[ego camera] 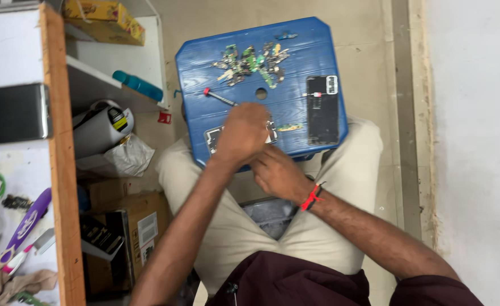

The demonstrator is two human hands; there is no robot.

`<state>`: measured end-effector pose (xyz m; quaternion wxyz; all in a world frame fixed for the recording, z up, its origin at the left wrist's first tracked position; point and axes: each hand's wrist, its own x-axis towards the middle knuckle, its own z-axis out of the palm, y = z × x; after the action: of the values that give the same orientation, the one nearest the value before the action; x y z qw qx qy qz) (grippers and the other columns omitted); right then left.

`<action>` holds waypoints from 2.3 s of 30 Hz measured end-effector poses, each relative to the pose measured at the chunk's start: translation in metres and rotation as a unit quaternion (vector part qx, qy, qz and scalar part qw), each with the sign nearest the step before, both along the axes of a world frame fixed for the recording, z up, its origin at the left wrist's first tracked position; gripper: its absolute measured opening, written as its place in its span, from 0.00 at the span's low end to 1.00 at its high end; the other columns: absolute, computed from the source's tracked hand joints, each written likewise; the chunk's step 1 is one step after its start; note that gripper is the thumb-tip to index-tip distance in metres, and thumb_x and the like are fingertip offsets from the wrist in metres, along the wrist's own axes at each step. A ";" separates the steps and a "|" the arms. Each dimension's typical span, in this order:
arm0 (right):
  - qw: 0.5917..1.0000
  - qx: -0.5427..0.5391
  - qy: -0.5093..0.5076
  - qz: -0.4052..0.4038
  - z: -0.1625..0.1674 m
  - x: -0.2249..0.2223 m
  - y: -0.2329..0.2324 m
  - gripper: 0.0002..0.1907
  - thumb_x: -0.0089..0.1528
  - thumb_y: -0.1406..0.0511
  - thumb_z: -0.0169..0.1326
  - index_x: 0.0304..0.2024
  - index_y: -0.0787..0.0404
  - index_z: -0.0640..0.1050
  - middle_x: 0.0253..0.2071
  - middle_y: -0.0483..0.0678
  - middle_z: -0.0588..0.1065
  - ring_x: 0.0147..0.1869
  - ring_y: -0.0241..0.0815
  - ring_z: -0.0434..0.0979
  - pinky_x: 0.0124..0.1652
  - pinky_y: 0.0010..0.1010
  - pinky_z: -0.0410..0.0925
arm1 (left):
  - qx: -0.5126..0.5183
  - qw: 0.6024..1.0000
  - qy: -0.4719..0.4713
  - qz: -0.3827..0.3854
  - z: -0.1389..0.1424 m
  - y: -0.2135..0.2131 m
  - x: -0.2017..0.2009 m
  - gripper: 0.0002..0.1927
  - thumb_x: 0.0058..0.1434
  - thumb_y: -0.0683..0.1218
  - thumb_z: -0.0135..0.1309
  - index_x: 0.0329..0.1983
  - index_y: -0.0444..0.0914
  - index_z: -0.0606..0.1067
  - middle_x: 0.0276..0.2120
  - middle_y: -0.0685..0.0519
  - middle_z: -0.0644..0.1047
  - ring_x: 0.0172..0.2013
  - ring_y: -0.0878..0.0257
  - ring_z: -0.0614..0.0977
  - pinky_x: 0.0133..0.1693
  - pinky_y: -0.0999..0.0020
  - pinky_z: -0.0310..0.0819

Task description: The person sits with a blue stool on their lap and repairs a disassembled smartphone, using a screwdriver to work on the phone's frame and internal components while other phone parts and boards lie on the stool and nearby desk. At the end, the person picks up the phone and presses its screen with their fingers.

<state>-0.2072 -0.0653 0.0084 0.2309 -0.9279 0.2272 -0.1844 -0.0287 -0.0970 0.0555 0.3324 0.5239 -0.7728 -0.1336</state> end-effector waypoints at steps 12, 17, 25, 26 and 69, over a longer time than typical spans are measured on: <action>0.999 0.040 -0.021 -0.002 0.005 -0.007 -0.002 0.33 0.60 0.67 0.54 0.68 0.66 0.67 0.70 0.55 0.67 0.74 0.51 0.68 0.70 0.43 0.61 | 0.009 0.983 -0.160 -0.095 -0.017 -0.052 -0.110 0.07 0.56 0.46 0.62 0.34 0.37 0.82 0.43 0.53 0.75 0.51 0.58 0.75 0.54 0.55 0.65; 0.998 0.062 -0.033 -0.008 0.002 -0.009 0.001 0.30 0.63 0.67 0.55 0.68 0.68 0.69 0.64 0.58 0.72 0.67 0.53 0.72 0.65 0.44 0.64 | 0.038 0.997 -0.012 -0.064 -0.009 -0.050 -0.094 0.03 0.59 0.40 0.61 0.34 0.42 0.83 0.43 0.55 0.77 0.48 0.59 0.77 0.53 0.59 0.65; 1.000 0.017 0.009 0.013 0.009 -0.005 -0.003 0.26 0.55 0.69 0.59 0.57 0.66 0.74 0.59 0.54 0.74 0.66 0.51 0.72 0.66 0.42 0.66 | -0.021 0.991 0.126 0.038 0.025 -0.017 -0.016 0.07 0.58 0.39 0.65 0.40 0.37 0.81 0.44 0.50 0.77 0.47 0.51 0.79 0.50 0.56 0.73; 1.000 -0.010 -0.014 0.021 0.015 -0.005 -0.004 0.30 0.53 0.70 0.59 0.59 0.67 0.74 0.61 0.56 0.73 0.67 0.51 0.71 0.65 0.42 0.65 | -0.035 0.992 0.105 0.065 0.030 -0.004 0.002 0.08 0.58 0.40 0.66 0.40 0.37 0.81 0.44 0.50 0.76 0.48 0.50 0.79 0.50 0.55 0.73; 0.999 -0.023 -0.032 0.015 0.039 0.011 -0.004 0.34 0.53 0.73 0.60 0.63 0.68 0.72 0.67 0.51 0.69 0.67 0.48 0.71 0.64 0.41 0.66 | 0.086 0.971 -0.188 0.118 -0.021 0.074 0.089 0.09 0.53 0.41 0.59 0.37 0.32 0.78 0.49 0.50 0.73 0.50 0.55 0.74 0.50 0.56 0.69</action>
<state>-0.1959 -0.0694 0.0474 0.2190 -0.9301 0.2012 -0.2155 0.0606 -0.0232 0.0341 0.1483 0.6537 -0.7398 -0.0581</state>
